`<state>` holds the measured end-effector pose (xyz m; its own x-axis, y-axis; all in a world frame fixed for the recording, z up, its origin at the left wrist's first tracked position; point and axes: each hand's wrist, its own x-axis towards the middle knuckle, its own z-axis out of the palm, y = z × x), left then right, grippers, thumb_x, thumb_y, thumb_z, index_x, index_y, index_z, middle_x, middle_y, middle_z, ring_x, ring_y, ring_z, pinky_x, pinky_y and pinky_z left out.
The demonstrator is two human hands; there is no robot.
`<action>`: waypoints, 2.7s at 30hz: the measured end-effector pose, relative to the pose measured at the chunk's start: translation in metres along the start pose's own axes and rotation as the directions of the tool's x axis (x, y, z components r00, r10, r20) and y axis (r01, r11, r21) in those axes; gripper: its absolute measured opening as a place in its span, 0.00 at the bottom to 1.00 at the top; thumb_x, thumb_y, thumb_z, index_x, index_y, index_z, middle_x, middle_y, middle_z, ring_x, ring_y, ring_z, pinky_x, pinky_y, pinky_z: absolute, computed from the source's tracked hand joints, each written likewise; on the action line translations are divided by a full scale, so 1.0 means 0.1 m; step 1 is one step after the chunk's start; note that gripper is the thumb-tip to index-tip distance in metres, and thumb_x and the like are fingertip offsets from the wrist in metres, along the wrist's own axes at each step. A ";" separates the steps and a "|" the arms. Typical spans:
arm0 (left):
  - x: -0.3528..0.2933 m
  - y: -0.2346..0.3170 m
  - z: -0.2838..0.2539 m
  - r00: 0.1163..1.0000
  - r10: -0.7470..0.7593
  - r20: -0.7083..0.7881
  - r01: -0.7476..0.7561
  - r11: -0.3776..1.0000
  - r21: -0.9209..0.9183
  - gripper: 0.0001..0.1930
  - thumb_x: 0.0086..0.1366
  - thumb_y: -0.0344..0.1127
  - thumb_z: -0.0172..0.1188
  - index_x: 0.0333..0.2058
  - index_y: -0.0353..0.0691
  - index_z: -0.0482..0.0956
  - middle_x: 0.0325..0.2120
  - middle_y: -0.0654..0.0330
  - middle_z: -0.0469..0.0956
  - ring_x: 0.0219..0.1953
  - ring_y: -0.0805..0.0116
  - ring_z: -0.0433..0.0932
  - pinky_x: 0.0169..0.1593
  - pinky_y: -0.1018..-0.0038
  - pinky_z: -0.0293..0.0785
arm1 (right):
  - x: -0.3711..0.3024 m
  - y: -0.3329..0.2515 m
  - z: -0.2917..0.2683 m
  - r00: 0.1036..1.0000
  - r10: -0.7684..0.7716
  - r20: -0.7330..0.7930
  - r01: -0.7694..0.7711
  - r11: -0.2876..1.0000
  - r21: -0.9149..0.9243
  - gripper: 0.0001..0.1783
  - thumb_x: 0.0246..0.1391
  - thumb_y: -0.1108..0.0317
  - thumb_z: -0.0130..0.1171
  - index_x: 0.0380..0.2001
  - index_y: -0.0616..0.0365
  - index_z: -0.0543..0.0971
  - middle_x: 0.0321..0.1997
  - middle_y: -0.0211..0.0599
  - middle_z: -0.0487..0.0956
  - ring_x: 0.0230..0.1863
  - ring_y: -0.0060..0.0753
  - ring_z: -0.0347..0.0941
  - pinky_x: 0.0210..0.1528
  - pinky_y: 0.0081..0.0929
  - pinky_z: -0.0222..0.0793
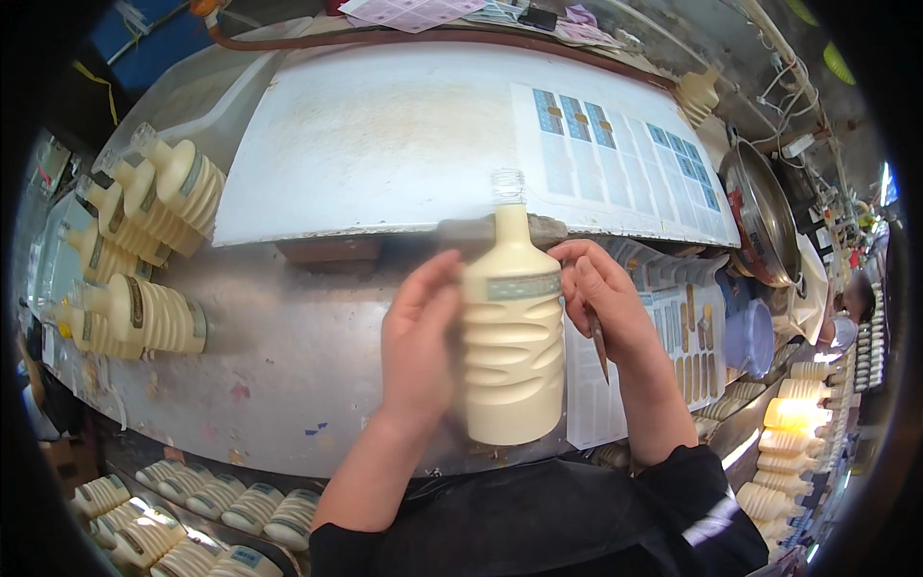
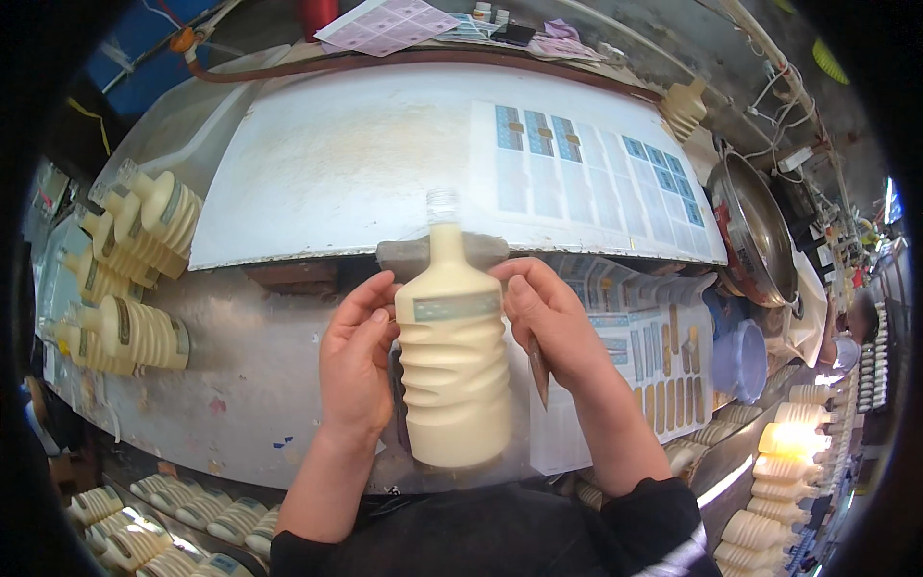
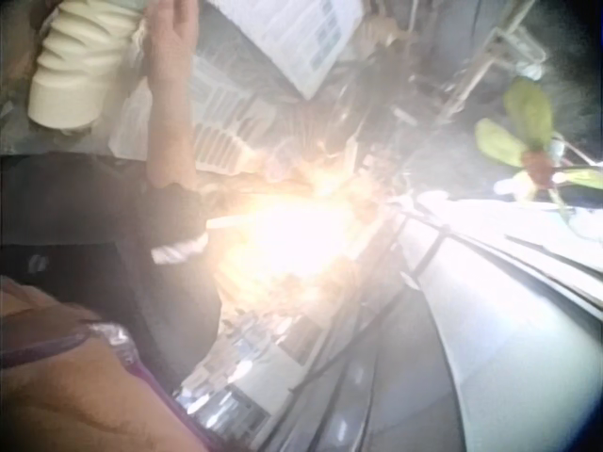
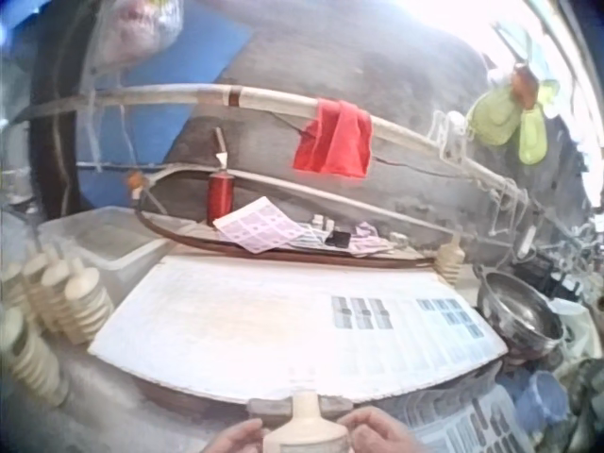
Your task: The person picks up a ribbed plastic bottle, applies a rectangular label to its side, and smooths it with a small tool. The person repeats this process on multiple bottles, placing each labeled bottle back on the work surface.
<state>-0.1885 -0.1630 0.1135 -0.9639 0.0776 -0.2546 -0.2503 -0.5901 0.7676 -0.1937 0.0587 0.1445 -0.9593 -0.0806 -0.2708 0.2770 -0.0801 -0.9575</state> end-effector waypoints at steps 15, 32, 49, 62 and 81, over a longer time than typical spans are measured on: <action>-0.24 -0.10 0.06 0.985 0.031 0.171 -0.091 0.931 0.354 0.40 0.64 0.32 0.65 0.71 0.32 0.55 0.66 0.47 0.65 0.67 0.56 0.66 0.70 0.62 0.62 | -0.09 0.06 -0.09 0.987 0.160 0.017 -0.159 0.987 -0.034 0.20 0.67 0.68 0.53 0.58 0.62 0.80 0.37 0.23 0.78 0.25 0.10 0.65 0.26 0.11 0.60; -0.23 -0.13 0.21 0.986 -0.021 0.165 -0.001 0.991 0.136 0.34 0.62 0.26 0.51 0.69 0.33 0.60 0.62 0.51 0.72 0.62 0.61 0.74 0.66 0.66 0.69 | -0.12 0.01 -0.07 0.987 -0.157 0.033 0.160 0.940 -0.302 0.19 0.62 0.71 0.50 0.53 0.59 0.82 0.48 0.50 0.81 0.51 0.48 0.77 0.55 0.36 0.72; -0.02 -0.11 0.21 0.995 0.080 -0.060 -0.070 0.987 0.148 0.15 0.78 0.33 0.52 0.58 0.34 0.71 0.51 0.55 0.78 0.51 0.69 0.78 0.57 0.70 0.75 | 0.04 0.04 -0.02 0.999 -0.027 0.033 0.029 0.997 -0.071 0.21 0.61 0.60 0.66 0.50 0.62 0.74 0.31 0.31 0.78 0.35 0.20 0.74 0.38 0.23 0.71; -0.03 -0.12 0.21 0.995 0.079 -0.052 -0.073 0.991 0.111 0.15 0.77 0.32 0.53 0.57 0.34 0.72 0.50 0.55 0.79 0.50 0.69 0.78 0.57 0.69 0.76 | 0.04 0.07 0.00 0.999 -0.034 0.007 0.035 0.995 -0.093 0.22 0.60 0.59 0.68 0.49 0.61 0.74 0.30 0.30 0.77 0.33 0.18 0.73 0.36 0.22 0.71; -0.28 -0.19 0.15 0.984 -0.016 0.175 -0.023 0.976 0.217 0.43 0.65 0.43 0.66 0.72 0.33 0.54 0.64 0.51 0.70 0.64 0.58 0.73 0.67 0.63 0.69 | -0.25 0.09 -0.08 0.945 -0.327 0.007 0.309 0.886 -0.345 0.19 0.62 0.68 0.54 0.54 0.63 0.81 0.37 0.48 0.79 0.40 0.48 0.76 0.44 0.38 0.72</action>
<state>-0.1579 -0.1421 0.1153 -0.9607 0.2266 -0.1601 -0.2422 -0.4031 0.8826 -0.1675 0.0677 0.1421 -0.9967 -0.0569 0.0576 -0.0699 0.2466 -0.9666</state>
